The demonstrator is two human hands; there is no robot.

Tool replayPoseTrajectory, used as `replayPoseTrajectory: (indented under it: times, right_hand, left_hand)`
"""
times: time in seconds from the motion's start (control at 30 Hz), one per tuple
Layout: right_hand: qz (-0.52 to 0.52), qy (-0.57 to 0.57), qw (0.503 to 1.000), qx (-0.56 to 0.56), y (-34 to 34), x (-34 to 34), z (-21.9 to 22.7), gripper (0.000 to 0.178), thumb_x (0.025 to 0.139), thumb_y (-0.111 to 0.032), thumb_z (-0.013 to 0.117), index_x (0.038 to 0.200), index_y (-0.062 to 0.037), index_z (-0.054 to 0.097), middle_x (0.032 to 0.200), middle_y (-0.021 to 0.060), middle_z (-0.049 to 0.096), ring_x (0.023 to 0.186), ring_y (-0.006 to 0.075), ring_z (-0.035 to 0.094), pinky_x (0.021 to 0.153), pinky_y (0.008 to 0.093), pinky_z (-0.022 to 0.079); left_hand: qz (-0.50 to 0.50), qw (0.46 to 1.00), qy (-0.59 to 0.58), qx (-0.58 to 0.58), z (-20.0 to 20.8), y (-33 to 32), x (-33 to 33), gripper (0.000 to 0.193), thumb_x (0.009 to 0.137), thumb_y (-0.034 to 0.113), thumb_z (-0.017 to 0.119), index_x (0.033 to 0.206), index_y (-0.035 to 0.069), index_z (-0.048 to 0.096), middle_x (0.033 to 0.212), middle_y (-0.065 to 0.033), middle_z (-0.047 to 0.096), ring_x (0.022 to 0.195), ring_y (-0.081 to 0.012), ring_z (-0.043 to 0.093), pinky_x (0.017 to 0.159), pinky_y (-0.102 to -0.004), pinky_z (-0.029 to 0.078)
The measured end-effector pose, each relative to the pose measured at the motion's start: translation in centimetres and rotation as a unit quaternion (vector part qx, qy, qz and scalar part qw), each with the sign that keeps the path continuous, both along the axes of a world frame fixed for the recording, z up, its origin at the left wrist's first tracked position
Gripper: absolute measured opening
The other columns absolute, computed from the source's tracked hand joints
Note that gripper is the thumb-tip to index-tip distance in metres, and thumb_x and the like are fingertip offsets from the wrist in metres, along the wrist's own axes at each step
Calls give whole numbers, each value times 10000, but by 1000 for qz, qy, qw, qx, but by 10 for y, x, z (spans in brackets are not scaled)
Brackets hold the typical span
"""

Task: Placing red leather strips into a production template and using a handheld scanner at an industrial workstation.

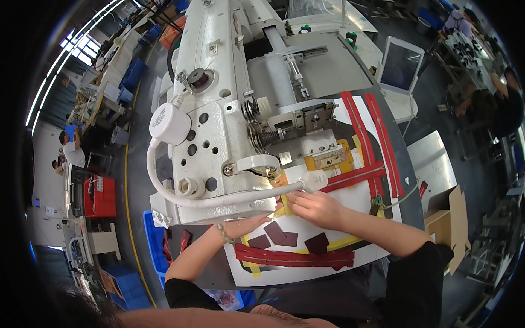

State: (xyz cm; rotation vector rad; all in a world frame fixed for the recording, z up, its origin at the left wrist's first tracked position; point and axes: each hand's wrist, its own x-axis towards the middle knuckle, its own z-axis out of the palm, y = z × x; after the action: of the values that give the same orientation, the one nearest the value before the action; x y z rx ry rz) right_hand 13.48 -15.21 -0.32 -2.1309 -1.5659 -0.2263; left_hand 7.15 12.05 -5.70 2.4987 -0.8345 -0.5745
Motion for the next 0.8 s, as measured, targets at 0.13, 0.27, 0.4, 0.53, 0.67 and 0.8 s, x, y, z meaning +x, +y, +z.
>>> replayPoseTrajectory:
  times: [0.13, 0.27, 0.4, 0.53, 0.67, 0.8]
  right_hand:
    - [-28, -12, 999, 12, 5, -7, -5, 292, 776, -92, 569, 1055, -13, 599, 1091, 102, 604, 1009, 232, 603, 808, 321, 493]
    - [-42, 4, 999, -4, 14, -13, 0, 315, 761, -86, 571, 1064, -10, 605, 1048, 96, 581, 977, 239, 583, 815, 325, 484]
    - [-73, 5, 997, -16, 22, -20, 2, 344, 749, -83, 577, 1081, -3, 610, 996, 88, 558, 951, 243, 565, 804, 335, 487]
    - [-89, -11, 996, -16, 27, -27, 1, 360, 739, -75, 582, 1087, 13, 609, 1004, 101, 554, 978, 251, 555, 828, 340, 489]
    - [-100, -11, 995, -20, 27, -27, -2, 361, 729, -70, 582, 1077, 22, 612, 1021, 115, 555, 964, 258, 557, 834, 346, 487]
    - [-100, -20, 995, -10, 27, -26, -3, 374, 713, -69, 584, 1074, 27, 610, 1012, 117, 559, 942, 256, 555, 823, 343, 485]
  left_hand:
    - [3, 994, 97, -55, 16, -6, 3, 494, 1002, 249, 395, 1465, 142, 260, 1416, -149, 410, 1292, -268, 422, 1085, -376, 325]
    - [3, 999, -8, -48, 39, -11, 6, 446, 982, 263, 435, 1388, 105, 339, 1206, -186, 569, 1076, -321, 580, 912, -390, 452]
    - [27, 990, -135, 5, 58, -18, 1, 399, 934, 263, 511, 1302, 128, 438, 1133, -83, 626, 926, -293, 640, 764, -369, 529]
    - [97, 963, -224, -113, 36, -15, -9, 337, 819, 250, 665, 1121, 110, 617, 1088, -46, 648, 883, -244, 657, 734, -327, 538]
    - [151, 924, -338, -96, 36, -21, -18, 419, 736, 292, 731, 1094, 90, 653, 1036, -31, 662, 880, -199, 632, 772, -330, 489]
    - [185, 922, -335, -53, 39, -28, -26, 459, 729, 278, 713, 1116, 52, 616, 1037, -51, 638, 981, -226, 579, 901, -375, 408]
